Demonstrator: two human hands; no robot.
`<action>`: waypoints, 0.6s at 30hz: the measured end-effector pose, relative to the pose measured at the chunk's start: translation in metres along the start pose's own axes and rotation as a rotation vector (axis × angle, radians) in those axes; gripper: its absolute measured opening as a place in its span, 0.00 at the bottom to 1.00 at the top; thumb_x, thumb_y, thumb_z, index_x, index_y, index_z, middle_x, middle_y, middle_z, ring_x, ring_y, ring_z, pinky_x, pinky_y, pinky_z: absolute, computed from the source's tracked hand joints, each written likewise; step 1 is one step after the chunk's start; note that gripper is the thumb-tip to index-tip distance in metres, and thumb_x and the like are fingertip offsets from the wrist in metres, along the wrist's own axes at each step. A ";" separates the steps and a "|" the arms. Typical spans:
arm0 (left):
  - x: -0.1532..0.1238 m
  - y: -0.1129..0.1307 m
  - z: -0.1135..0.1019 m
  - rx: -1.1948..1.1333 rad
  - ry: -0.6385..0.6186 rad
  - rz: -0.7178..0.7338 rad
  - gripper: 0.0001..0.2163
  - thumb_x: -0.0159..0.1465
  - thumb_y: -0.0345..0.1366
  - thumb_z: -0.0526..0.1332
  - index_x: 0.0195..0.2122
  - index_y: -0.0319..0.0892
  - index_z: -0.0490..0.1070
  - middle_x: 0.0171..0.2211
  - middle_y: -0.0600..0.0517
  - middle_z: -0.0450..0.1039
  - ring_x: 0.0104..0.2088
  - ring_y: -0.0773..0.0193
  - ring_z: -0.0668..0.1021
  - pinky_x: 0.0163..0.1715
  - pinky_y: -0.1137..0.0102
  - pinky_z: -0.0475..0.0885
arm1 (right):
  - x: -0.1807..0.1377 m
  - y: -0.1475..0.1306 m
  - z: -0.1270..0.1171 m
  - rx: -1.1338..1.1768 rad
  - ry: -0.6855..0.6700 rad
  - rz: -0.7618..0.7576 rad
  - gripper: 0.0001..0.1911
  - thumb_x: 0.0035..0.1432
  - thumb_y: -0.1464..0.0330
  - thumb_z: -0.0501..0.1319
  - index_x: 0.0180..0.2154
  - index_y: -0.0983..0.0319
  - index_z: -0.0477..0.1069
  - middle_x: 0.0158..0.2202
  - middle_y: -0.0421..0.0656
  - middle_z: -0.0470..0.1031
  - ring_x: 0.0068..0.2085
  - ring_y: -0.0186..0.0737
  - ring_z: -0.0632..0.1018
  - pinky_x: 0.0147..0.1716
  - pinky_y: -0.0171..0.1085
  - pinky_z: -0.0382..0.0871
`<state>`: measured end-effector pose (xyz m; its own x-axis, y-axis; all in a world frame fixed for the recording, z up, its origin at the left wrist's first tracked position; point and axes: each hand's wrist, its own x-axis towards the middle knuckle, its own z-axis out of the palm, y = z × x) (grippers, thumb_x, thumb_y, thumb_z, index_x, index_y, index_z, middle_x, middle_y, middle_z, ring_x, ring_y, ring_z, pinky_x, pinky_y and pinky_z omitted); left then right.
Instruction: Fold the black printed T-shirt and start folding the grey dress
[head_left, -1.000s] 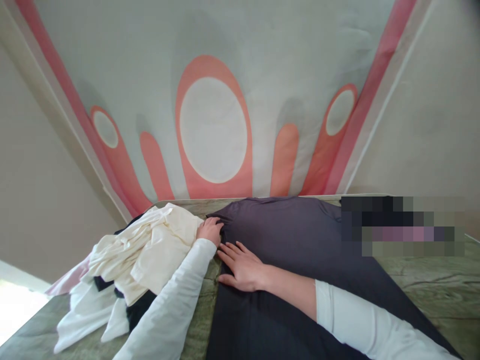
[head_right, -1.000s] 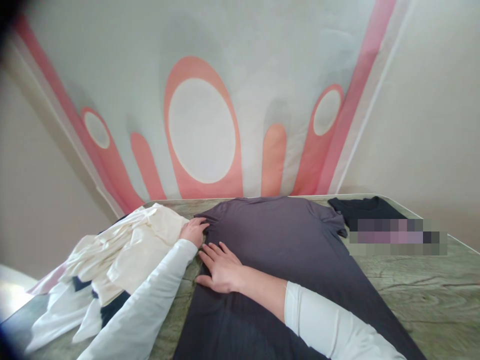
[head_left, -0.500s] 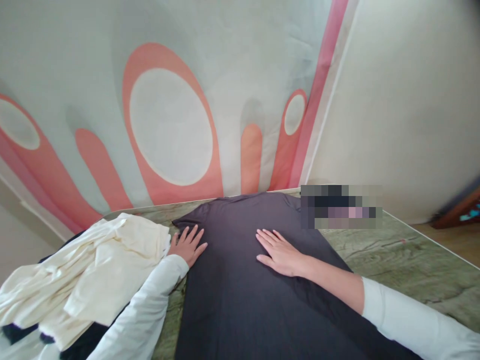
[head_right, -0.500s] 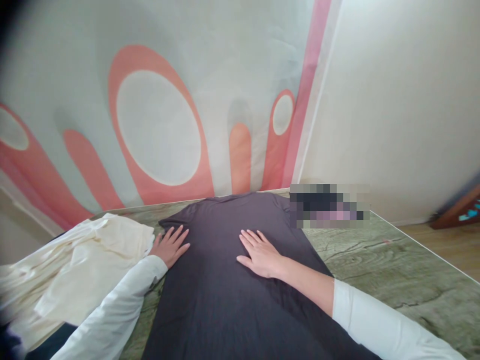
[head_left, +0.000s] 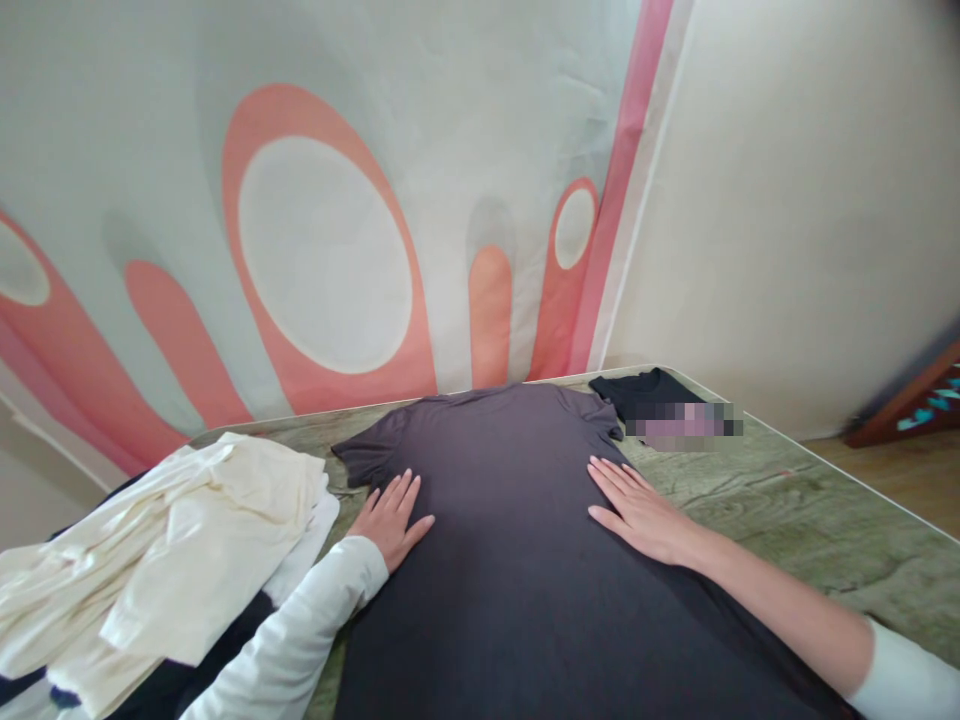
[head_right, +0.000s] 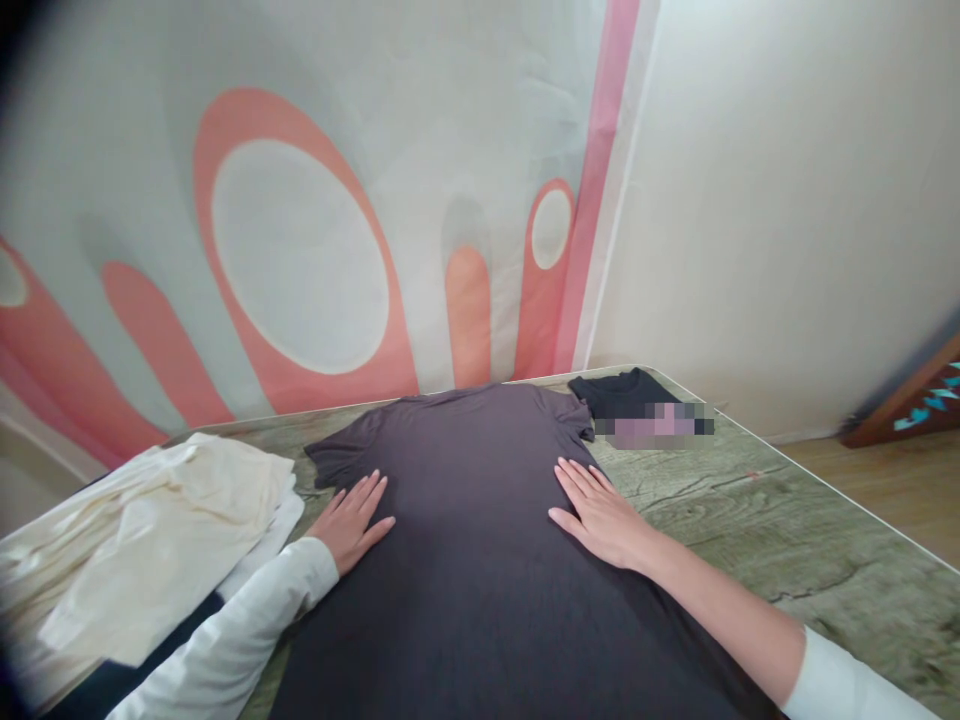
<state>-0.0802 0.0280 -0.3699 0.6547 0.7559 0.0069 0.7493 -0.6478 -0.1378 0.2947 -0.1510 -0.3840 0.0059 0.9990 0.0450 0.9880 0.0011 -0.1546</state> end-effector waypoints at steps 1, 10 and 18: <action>-0.002 -0.003 0.006 -0.004 0.015 0.002 0.30 0.63 0.52 0.43 0.62 0.39 0.49 0.63 0.46 0.44 0.62 0.54 0.53 0.57 0.57 0.53 | -0.004 0.003 0.000 0.004 0.006 0.009 0.37 0.59 0.49 0.39 0.63 0.63 0.42 0.64 0.44 0.42 0.64 0.42 0.46 0.61 0.45 0.38; 0.000 -0.032 0.005 -0.144 0.034 0.197 0.30 0.62 0.52 0.47 0.60 0.39 0.53 0.61 0.43 0.52 0.60 0.55 0.58 0.56 0.59 0.55 | -0.019 0.034 -0.010 0.231 0.118 0.104 0.34 0.58 0.52 0.47 0.60 0.65 0.51 0.62 0.50 0.50 0.62 0.46 0.53 0.60 0.45 0.48; 0.072 0.038 -0.053 -0.474 -0.020 0.438 0.25 0.61 0.46 0.53 0.56 0.39 0.61 0.55 0.45 0.63 0.55 0.59 0.66 0.54 0.68 0.59 | -0.023 0.062 -0.009 0.693 0.277 0.398 0.30 0.53 0.60 0.56 0.55 0.64 0.53 0.44 0.51 0.72 0.42 0.45 0.75 0.44 0.45 0.68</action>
<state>0.0002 0.0526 -0.3219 0.9112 0.4108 0.0297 0.3791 -0.8648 0.3291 0.3569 -0.1742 -0.3862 0.4605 0.8835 0.0858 0.5867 -0.2304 -0.7763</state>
